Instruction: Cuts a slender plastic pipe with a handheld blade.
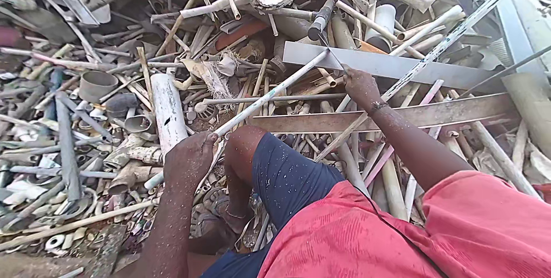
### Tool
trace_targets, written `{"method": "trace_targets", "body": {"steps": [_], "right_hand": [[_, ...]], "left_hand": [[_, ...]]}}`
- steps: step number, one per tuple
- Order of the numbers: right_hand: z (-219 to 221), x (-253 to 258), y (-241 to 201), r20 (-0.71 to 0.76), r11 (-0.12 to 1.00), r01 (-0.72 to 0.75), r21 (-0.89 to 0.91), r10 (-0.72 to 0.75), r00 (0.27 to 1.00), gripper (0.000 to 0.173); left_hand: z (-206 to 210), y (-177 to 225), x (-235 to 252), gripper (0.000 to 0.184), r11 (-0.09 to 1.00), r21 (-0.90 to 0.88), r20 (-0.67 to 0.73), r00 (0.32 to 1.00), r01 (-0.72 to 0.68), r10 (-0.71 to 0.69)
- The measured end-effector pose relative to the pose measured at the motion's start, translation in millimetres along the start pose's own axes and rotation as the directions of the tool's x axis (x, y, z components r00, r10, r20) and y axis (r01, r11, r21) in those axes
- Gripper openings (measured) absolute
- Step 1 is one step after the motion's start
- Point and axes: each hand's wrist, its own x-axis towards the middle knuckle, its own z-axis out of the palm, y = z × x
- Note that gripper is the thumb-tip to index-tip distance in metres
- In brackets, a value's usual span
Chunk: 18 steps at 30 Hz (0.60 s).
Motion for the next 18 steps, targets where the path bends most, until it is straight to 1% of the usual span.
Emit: {"method": "trace_targets", "body": {"steps": [3,4,6,7,9,11,13,15,17,18], "right_hand": [[-2.8,-9.1,-9.8,0.025,0.995,0.094,-0.014,-0.094,0.995,0.044],[-1.3,-10.7,-8.8,0.034,0.995,0.098,-0.021,-0.097,0.995,0.043],[0.3,-5.3,-5.3,0.014,0.998,0.060,0.010,-0.060,0.998,0.041],[-0.4,-3.3,-5.1,0.003,0.999,0.042,0.016,-0.042,0.999,0.042],[-4.7,-6.3,-13.5,0.011,0.998,0.059,0.004,-0.059,0.998,0.044],[-3.8,-11.4,-14.5,0.034,0.996,0.091,-0.019,-0.090,0.995,0.044],[0.0,-4.9,-2.5,0.008,0.999,0.044,-0.019,-0.044,0.999,0.045],[1.3,-1.7,3.3,-0.018,0.999,0.017,-0.034,-0.017,1.000,0.044],[0.3,-14.5,-3.8,-0.040,0.995,0.099,-0.002,-0.099,0.994,0.039],[-0.8,-23.1,-6.1,-0.031,0.992,0.123,0.005,-0.123,0.992,0.039]], "left_hand": [[0.0,-1.6,2.8,0.055,0.999,0.007,0.038,0.998,0.044,-0.045],[-1.6,0.2,3.7,0.054,0.999,0.017,0.062,0.997,0.049,-0.050],[-6.9,8.1,7.6,0.052,0.998,0.036,0.104,0.993,0.058,-0.062],[-9.2,12.2,9.0,0.049,0.996,0.038,0.129,0.989,0.075,-0.079],[-12.8,14.6,11.8,0.043,0.991,0.017,0.169,0.976,0.134,-0.135],[-9.7,10.3,10.2,0.039,0.992,-0.020,0.163,0.980,0.122,-0.117],[-8.8,9.6,11.1,0.034,0.996,-0.034,0.161,0.984,0.087,-0.081],[-7.3,7.7,10.9,0.034,0.998,-0.044,0.145,0.988,0.053,-0.046],[-3.3,3.2,9.8,0.037,0.999,-0.047,0.119,0.993,0.016,-0.010],[-0.3,3.4,8.3,0.037,0.999,-0.043,0.112,0.994,-0.002,0.007]]}}
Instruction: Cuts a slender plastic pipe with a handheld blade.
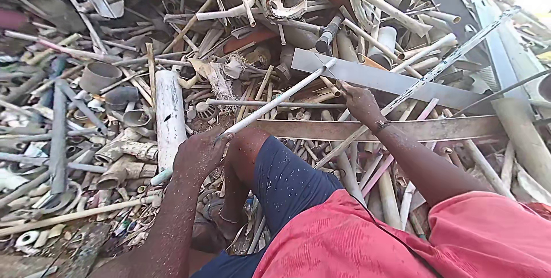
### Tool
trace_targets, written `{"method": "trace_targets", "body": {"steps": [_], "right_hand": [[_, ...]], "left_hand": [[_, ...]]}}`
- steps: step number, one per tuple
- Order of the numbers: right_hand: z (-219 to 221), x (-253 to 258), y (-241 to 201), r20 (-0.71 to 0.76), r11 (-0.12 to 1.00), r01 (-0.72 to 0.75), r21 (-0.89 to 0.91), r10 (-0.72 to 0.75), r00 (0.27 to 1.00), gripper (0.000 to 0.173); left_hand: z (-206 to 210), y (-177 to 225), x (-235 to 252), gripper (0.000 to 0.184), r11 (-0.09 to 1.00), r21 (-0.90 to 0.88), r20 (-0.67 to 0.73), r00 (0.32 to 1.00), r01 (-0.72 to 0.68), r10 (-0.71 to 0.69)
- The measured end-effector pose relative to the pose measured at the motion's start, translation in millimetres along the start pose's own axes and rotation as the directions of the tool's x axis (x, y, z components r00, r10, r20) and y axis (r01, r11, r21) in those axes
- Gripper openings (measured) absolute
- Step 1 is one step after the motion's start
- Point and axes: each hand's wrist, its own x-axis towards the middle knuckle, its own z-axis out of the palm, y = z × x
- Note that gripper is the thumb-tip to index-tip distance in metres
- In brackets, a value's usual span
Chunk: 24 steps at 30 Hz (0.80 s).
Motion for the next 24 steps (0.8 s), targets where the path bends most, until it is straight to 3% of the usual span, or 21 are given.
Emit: {"method": "trace_targets", "body": {"steps": [4,9,11,15,18,24], "right_hand": [[5.8,4.6,8.9,-0.018,0.996,-0.089,0.024,0.089,0.996,0.035],[8.0,2.9,4.2,0.002,0.997,-0.065,0.034,0.065,0.998,0.040],[6.5,5.7,14.6,-0.021,0.994,-0.102,0.043,0.103,0.995,0.038],[0.5,-1.9,1.4,-0.008,0.999,-0.033,0.029,0.033,0.999,0.035],[4.0,14.9,9.5,0.037,0.991,-0.128,-0.023,0.129,0.991,0.043],[2.1,18.3,-0.7,0.068,0.987,-0.137,-0.086,0.143,0.987,0.044]], "left_hand": [[3.4,10.3,0.6,0.041,1.000,0.030,0.033,0.999,0.007,-0.008],[6.4,7.7,-0.2,0.052,1.000,-0.014,0.025,1.000,-0.018,0.018],[5.3,11.6,0.7,0.051,0.999,-0.034,0.027,1.000,-0.013,0.014],[5.2,5.5,0.6,0.043,0.994,-0.099,0.046,0.998,0.048,-0.044],[6.0,10.0,3.4,0.042,0.994,-0.078,0.076,0.995,0.075,-0.069],[12.7,4.7,1.4,0.046,0.994,-0.110,0.041,0.999,0.026,-0.021]]}}
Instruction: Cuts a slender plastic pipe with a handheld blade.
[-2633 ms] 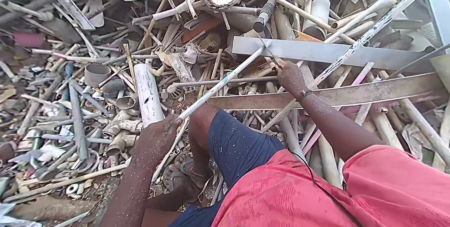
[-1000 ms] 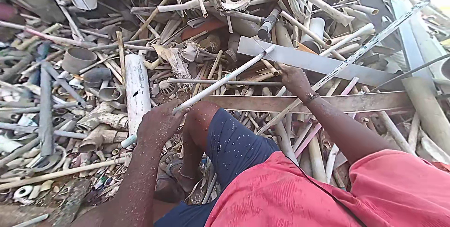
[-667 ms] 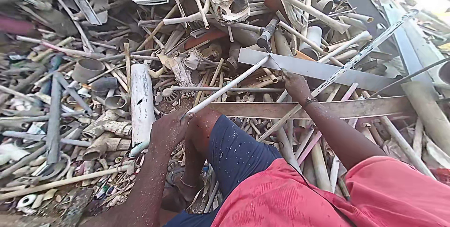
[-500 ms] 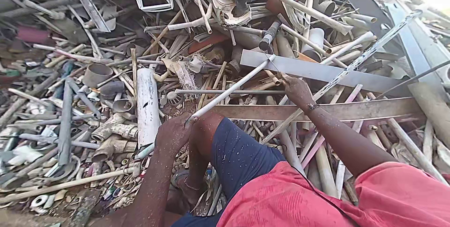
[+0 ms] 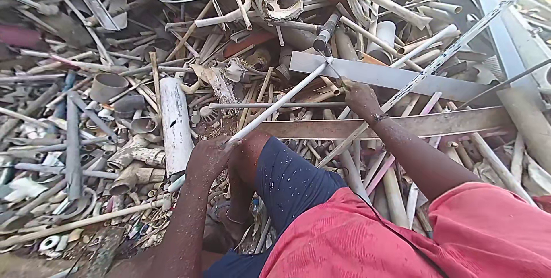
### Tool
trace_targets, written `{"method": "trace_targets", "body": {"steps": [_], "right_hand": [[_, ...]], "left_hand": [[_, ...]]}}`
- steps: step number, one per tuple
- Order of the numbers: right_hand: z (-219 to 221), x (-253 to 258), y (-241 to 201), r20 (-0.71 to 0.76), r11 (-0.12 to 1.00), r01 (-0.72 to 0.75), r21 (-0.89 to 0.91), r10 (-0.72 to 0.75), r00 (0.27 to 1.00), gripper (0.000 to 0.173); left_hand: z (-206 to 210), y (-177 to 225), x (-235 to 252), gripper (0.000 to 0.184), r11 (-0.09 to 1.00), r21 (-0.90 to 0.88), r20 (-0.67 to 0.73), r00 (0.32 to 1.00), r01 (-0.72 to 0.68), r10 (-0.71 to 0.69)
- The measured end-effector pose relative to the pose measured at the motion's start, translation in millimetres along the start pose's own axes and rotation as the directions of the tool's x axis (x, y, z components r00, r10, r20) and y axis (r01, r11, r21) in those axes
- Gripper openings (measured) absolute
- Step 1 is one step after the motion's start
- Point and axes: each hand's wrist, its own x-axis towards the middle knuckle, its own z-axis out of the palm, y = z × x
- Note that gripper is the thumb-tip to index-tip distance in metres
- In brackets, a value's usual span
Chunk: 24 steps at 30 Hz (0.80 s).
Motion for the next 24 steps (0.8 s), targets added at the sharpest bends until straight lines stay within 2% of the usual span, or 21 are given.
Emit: {"method": "trace_targets", "body": {"steps": [2,5,9,12,15,17,20,22,24], "right_hand": [[-6.9,9.8,11.0,-0.001,0.999,-0.036,0.030,0.036,0.999,0.037],[-12.8,-5.3,11.4,-0.018,1.000,0.008,0.027,-0.007,1.000,0.036],[-4.2,-28.4,21.9,-0.150,0.994,0.110,0.014,-0.106,0.983,0.041],[11.5,-44.0,11.2,-0.144,0.988,0.155,0.020,-0.150,0.978,0.043],[15.1,-34.2,7.2,-0.120,0.995,0.073,0.067,-0.064,0.991,0.043],[9.5,-10.0,13.3,-0.080,0.996,-0.030,0.085,0.037,0.996,0.044],[0.2,-2.6,5.2,-0.054,0.996,0.054,0.071,-0.050,0.997,0.044],[-2.8,-9.0,-2.1,-0.024,0.997,0.074,0.010,-0.074,0.997,0.047],[-3.5,-3.1,5.0,-0.033,1.000,-0.008,0.020,0.008,0.999,0.045]], "left_hand": [[-2.1,2.0,0.8,0.046,1.000,0.011,-0.018,1.000,0.006,-0.006],[-3.7,-5.3,-2.0,0.042,0.997,0.013,-0.035,0.997,0.073,-0.072],[-5.8,-9.1,-0.8,0.039,0.996,0.004,-0.084,0.992,0.093,-0.093],[4.5,1.9,0.6,0.034,0.998,0.048,-0.093,0.995,0.028,-0.023],[11.6,8.3,1.7,0.029,0.997,0.077,-0.119,0.993,-0.012,0.021],[10.4,9.5,0.6,0.034,0.994,0.106,-0.117,0.992,-0.024,0.036],[8.9,9.7,-0.4,0.046,0.985,0.159,-0.153,0.984,-0.063,0.088],[6.1,14.1,-0.6,0.032,0.990,0.131,-0.167,0.983,-0.056,0.077],[6.9,18.2,0.1,0.028,0.991,0.128,-0.167,0.985,-0.022,0.043]]}}
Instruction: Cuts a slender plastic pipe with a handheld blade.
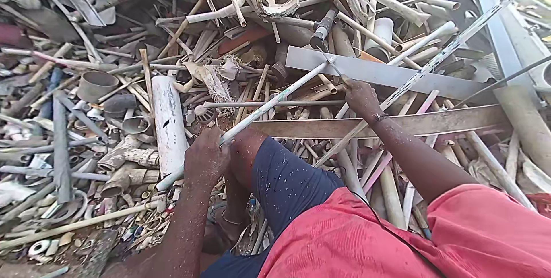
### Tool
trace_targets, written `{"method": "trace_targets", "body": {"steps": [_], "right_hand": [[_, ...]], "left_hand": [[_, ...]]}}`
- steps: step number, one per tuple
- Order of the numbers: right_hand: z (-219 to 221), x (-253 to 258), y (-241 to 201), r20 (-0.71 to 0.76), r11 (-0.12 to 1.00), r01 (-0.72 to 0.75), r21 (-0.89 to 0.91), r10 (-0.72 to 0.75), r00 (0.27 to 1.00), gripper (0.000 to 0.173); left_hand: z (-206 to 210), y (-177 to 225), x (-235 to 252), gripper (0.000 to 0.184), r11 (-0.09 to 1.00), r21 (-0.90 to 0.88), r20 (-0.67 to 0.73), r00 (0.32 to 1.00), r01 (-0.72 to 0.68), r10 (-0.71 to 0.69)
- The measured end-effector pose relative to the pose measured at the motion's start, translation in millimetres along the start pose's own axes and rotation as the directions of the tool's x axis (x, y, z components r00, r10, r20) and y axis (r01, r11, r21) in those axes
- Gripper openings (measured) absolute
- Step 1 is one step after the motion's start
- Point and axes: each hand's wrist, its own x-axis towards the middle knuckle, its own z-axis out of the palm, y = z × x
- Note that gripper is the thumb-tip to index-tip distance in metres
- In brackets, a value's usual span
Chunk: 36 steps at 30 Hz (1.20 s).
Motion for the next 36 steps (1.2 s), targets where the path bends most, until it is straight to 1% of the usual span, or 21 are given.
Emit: {"method": "trace_targets", "body": {"steps": [2,4,7,11,13,15,17,19,21,23,24,27,28,31,33,34,35,36], "right_hand": [[0.5,4.9,9.0,-0.023,0.998,-0.053,0.031,0.054,0.998,0.042],[-0.2,-2.7,10.1,-0.013,0.999,-0.031,0.027,0.032,0.999,0.044],[-4.8,-13.9,13.3,-0.004,0.999,-0.024,0.040,0.024,1.000,0.042],[-7.0,-13.4,0.1,-0.015,0.992,-0.050,0.120,0.052,0.999,0.044],[-6.1,-22.0,-15.2,-0.008,0.997,0.000,0.079,0.000,1.000,0.045],[1.0,-22.9,-20.4,-0.003,0.999,0.029,0.031,-0.029,1.000,0.044],[7.1,-9.2,-11.3,-0.014,0.999,-0.039,0.024,0.040,0.999,0.045],[5.7,2.8,1.0,-0.015,0.993,-0.100,0.061,0.101,0.995,0.046],[2.7,-0.3,-1.8,-0.005,0.994,-0.071,0.078,0.072,0.997,0.045],[4.9,-13.6,-0.3,-0.016,0.999,-0.040,0.034,0.041,0.999,0.042],[5.0,-19.4,0.8,-0.033,0.999,-0.028,0.042,0.029,0.999,0.040],[8.3,-29.6,2.1,-0.042,0.985,-0.025,0.170,0.033,0.999,0.038],[9.0,-32.3,-0.4,-0.043,0.982,-0.016,0.188,0.025,0.999,0.038],[9.7,-47.3,-11.6,-0.075,0.986,0.064,0.154,-0.053,0.996,0.039],[7.8,-51.3,-23.2,-0.102,0.984,0.131,0.122,-0.119,0.988,0.044],[7.3,-51.6,-27.3,-0.109,0.982,0.148,0.115,-0.136,0.985,0.045],[7.1,-51.0,-29.0,-0.109,0.982,0.150,0.114,-0.138,0.985,0.045],[6.7,-46.8,-28.1,-0.092,0.986,0.125,0.112,-0.115,0.989,0.045]], "left_hand": [[0.7,2.0,0.1,0.028,1.000,0.018,-0.002,1.000,0.023,-0.023],[-2.5,-0.5,-1.0,0.027,0.998,0.022,-0.003,0.998,0.060,-0.060],[-7.0,-12.7,-2.2,0.023,0.998,0.028,-0.054,0.997,0.057,-0.055],[-8.8,-0.5,-2.2,0.022,0.998,0.012,-0.105,0.993,0.057,-0.055],[-6.3,4.6,-3.7,0.019,0.999,0.015,-0.145,0.989,0.036,-0.033],[-5.0,8.7,-3.7,0.017,0.999,0.021,-0.169,0.985,0.031,-0.027],[-2.2,10.5,-3.7,0.016,0.999,0.024,-0.204,0.979,0.027,-0.022],[0.7,11.4,-3.1,0.016,0.999,0.033,-0.224,0.974,0.038,-0.030],[-2.0,11.0,-3.4,0.018,0.997,0.030,-0.221,0.973,0.077,-0.068],[-3.5,8.1,-6.0,0.017,0.996,0.018,-0.235,0.968,0.092,-0.085],[-4.2,6.7,-4.8,0.017,0.996,0.020,-0.247,0.965,0.092,-0.084],[-1.0,8.8,-5.2,0.014,0.996,0.038,-0.285,0.956,0.079,-0.065],[0.3,9.2,-5.5,0.014,0.996,0.045,-0.287,0.956,0.071,-0.055],[0.6,10.2,-5.7,0.021,0.997,0.061,-0.265,0.964,0.054,-0.036],[0.1,11.1,-3.1,0.035,0.997,0.071,-0.259,0.966,0.011,0.008],[1.4,13.0,-2.5,0.041,0.997,0.072,-0.252,0.967,-0.004,0.022],[3.3,15.3,-2.6,0.044,0.997,0.074,-0.242,0.970,-0.016,0.034],[4.5,18.1,-2.7,0.042,0.997,0.070,-0.213,0.976,-0.023,0.038]]}}
